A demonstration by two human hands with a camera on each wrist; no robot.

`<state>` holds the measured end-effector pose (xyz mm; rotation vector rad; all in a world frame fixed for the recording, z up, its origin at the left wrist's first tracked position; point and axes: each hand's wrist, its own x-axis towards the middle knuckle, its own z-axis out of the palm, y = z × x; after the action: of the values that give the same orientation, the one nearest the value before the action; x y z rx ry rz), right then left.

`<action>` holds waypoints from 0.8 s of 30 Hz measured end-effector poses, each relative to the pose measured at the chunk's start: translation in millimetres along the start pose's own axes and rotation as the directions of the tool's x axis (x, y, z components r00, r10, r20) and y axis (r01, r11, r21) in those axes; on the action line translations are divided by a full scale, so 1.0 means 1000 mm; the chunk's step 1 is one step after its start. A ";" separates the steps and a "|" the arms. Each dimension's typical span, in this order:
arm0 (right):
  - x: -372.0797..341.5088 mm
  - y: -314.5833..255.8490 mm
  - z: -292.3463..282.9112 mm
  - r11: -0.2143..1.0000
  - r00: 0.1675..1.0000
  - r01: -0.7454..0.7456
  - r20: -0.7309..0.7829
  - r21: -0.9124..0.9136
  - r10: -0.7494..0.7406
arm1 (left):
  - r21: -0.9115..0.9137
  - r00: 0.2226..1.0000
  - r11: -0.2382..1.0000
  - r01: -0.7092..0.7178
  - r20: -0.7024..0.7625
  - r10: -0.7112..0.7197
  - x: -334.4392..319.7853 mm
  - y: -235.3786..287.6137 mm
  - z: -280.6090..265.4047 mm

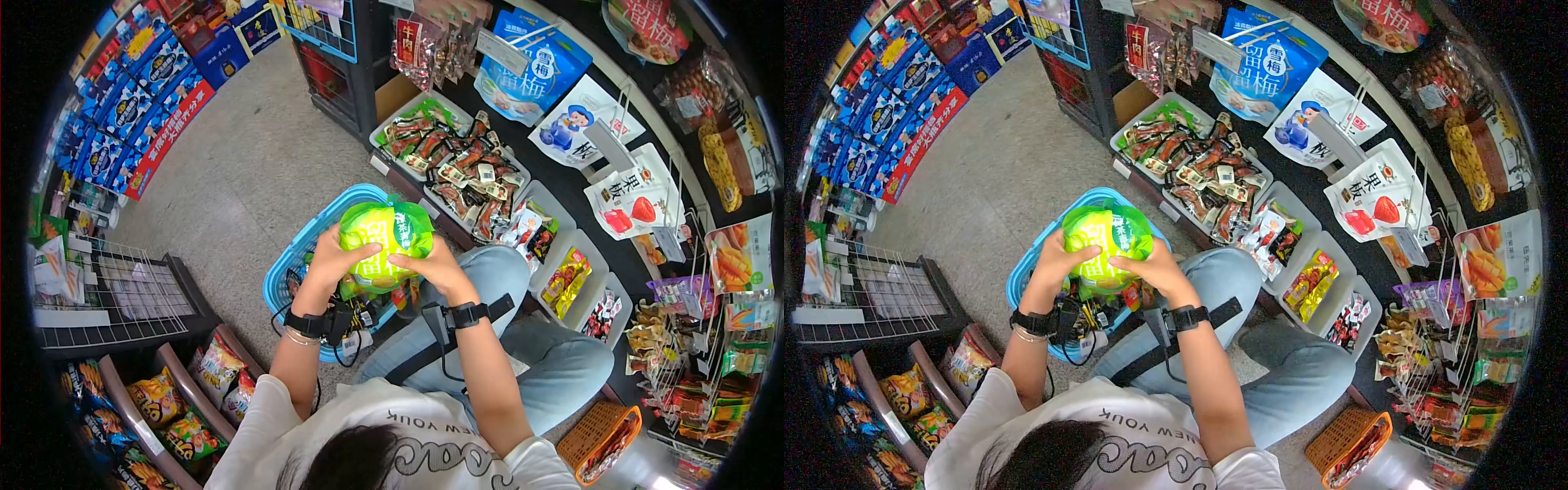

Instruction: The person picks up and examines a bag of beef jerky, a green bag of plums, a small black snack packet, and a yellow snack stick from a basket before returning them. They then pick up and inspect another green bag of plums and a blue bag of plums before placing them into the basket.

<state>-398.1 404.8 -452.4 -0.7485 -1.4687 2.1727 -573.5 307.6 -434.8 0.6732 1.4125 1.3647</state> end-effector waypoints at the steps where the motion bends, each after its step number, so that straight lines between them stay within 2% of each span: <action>1: 0.000 -0.001 0.001 1.000 1.000 0.010 -0.010 -0.007 -0.010 | -0.013 1.000 1.000 -0.006 -0.013 0.005 0.000 0.001 0.001; 2: 0.000 -0.001 0.002 1.000 1.000 0.021 -0.017 -0.014 -0.021 | -0.025 1.000 1.000 -0.013 -0.027 0.013 0.000 0.001 0.001; 3: 0.002 0.004 0.002 0.998 0.995 0.054 -0.087 -0.045 -0.058 | 0.083 0.987 0.993 -0.079 -0.136 0.090 0.003 -0.005 0.000; 5: 0.009 0.015 0.003 0.987 0.964 0.115 -0.226 -0.111 -0.138 | 0.312 0.910 0.935 -0.169 -0.314 0.269 0.010 -0.024 -0.002; 6: 0.007 0.005 0.010 0.968 0.942 0.118 -0.284 -0.223 -0.180 | 0.418 0.885 0.883 -0.212 -0.301 0.355 0.008 -0.020 0.003; 7: 0.007 0.001 0.017 0.938 0.918 0.170 -0.296 -0.303 -0.262 | 0.387 0.911 0.893 -0.230 -0.237 0.338 0.007 -0.020 0.009; 9: 0.004 0.004 0.038 0.852 0.856 0.260 -0.300 -0.455 -0.421 | 0.074 0.956 0.956 -0.286 -0.054 0.290 0.004 -0.032 0.030; 10: 0.003 0.003 0.050 0.848 0.863 0.380 -0.187 -0.370 -0.469 | -0.017 0.940 0.941 -0.338 -0.061 0.336 -0.007 -0.013 0.049; 11: -0.005 -0.001 0.052 0.732 0.864 0.367 -0.082 -0.574 -0.497 | -0.002 0.926 0.930 -0.368 -0.090 0.366 0.001 -0.037 0.043; 13: -0.014 -0.004 0.054 0.668 0.844 0.420 -0.006 -0.615 -0.536 | -0.247 0.973 0.955 -0.165 -0.201 0.116 -0.002 -0.015 0.041; 15: -0.016 -0.007 0.039 0.757 0.888 0.331 -0.087 -0.563 -0.453 | -0.364 0.961 0.920 -0.147 -0.273 0.045 -0.002 -0.003 0.036; 16: -0.018 -0.008 0.032 0.798 0.906 0.282 -0.126 -0.532 -0.404 | -0.398 0.966 0.910 -0.118 -0.259 0.012 -0.001 -0.004 0.030; 17: -0.016 -0.010 0.027 0.823 0.874 0.247 -0.248 -0.511 -0.417 | -0.422 0.973 0.898 -0.126 -0.231 0.028 -0.002 -0.003 0.028; 19: -0.013 -0.021 0.013 0.813 0.818 0.244 -0.338 -0.529 -0.466 | -0.469 0.982 0.872 -0.142 -0.174 0.066 -0.004 0.001 0.024; 23: -0.011 -0.031 -0.004 0.957 0.917 0.149 -0.326 -0.251 -0.228 | -0.341 0.993 0.935 -0.096 -0.092 0.069 -0.007 0.002 0.016; 24: -0.013 -0.034 -0.005 0.970 0.911 0.162 -0.350 -0.182 -0.218 | -0.319 0.992 0.940 -0.118 -0.084 0.096 -0.007 0.002 0.017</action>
<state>-383.8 413.2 -419.7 -0.9595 -1.4462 1.6805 -556.4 308.6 -428.0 0.4959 1.1770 1.6736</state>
